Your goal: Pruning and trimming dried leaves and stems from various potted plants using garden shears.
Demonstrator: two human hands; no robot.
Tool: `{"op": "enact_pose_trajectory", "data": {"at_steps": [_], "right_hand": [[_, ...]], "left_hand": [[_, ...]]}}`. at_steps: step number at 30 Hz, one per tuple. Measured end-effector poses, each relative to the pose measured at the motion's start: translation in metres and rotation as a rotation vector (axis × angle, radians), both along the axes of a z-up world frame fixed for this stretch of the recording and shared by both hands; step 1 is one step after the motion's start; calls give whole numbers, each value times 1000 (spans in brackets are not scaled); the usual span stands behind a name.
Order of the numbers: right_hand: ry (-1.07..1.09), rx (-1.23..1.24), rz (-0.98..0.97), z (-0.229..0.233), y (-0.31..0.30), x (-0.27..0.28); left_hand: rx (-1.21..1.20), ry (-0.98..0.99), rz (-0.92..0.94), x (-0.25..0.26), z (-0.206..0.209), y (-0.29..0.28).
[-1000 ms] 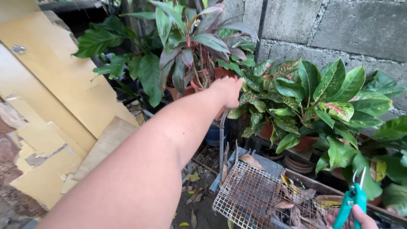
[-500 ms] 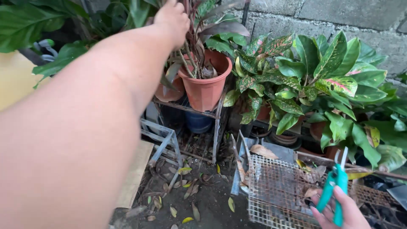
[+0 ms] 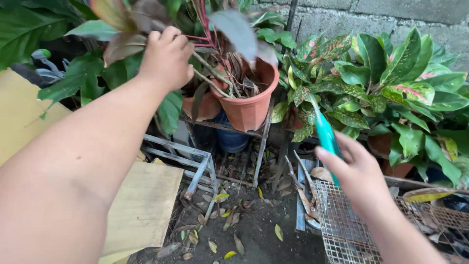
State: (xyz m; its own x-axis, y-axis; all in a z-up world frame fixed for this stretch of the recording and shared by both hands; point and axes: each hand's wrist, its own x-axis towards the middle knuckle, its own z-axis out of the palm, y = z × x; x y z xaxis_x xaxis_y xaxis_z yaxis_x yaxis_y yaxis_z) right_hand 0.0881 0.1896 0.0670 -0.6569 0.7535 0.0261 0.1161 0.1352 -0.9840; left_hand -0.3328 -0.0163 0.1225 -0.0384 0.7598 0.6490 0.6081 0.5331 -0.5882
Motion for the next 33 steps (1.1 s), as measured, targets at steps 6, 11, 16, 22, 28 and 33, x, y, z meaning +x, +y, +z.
{"op": "enact_pose_trajectory", "data": {"at_steps": [6,11,16,22,28,33], "right_hand": [[-213,699,74,33,30,-118],[-344,941,175,41,41,-179],[-407,967,217,35,57,-211],[-384,1023,260,14,72,-221],[-357,1036,241,-19,97,-182],[-454,735,170,-11,120,-153]], "left_hand": [[29,-3,11,14,-17,-36],[46,-53,-11,17,-24,-55],[62,-230,-32,8,-29,-53],[88,-222,46,7,-29,-41],[182,-250,-64,-12,-40,-38],[80,-172,332,-27,-52,-32]]}}
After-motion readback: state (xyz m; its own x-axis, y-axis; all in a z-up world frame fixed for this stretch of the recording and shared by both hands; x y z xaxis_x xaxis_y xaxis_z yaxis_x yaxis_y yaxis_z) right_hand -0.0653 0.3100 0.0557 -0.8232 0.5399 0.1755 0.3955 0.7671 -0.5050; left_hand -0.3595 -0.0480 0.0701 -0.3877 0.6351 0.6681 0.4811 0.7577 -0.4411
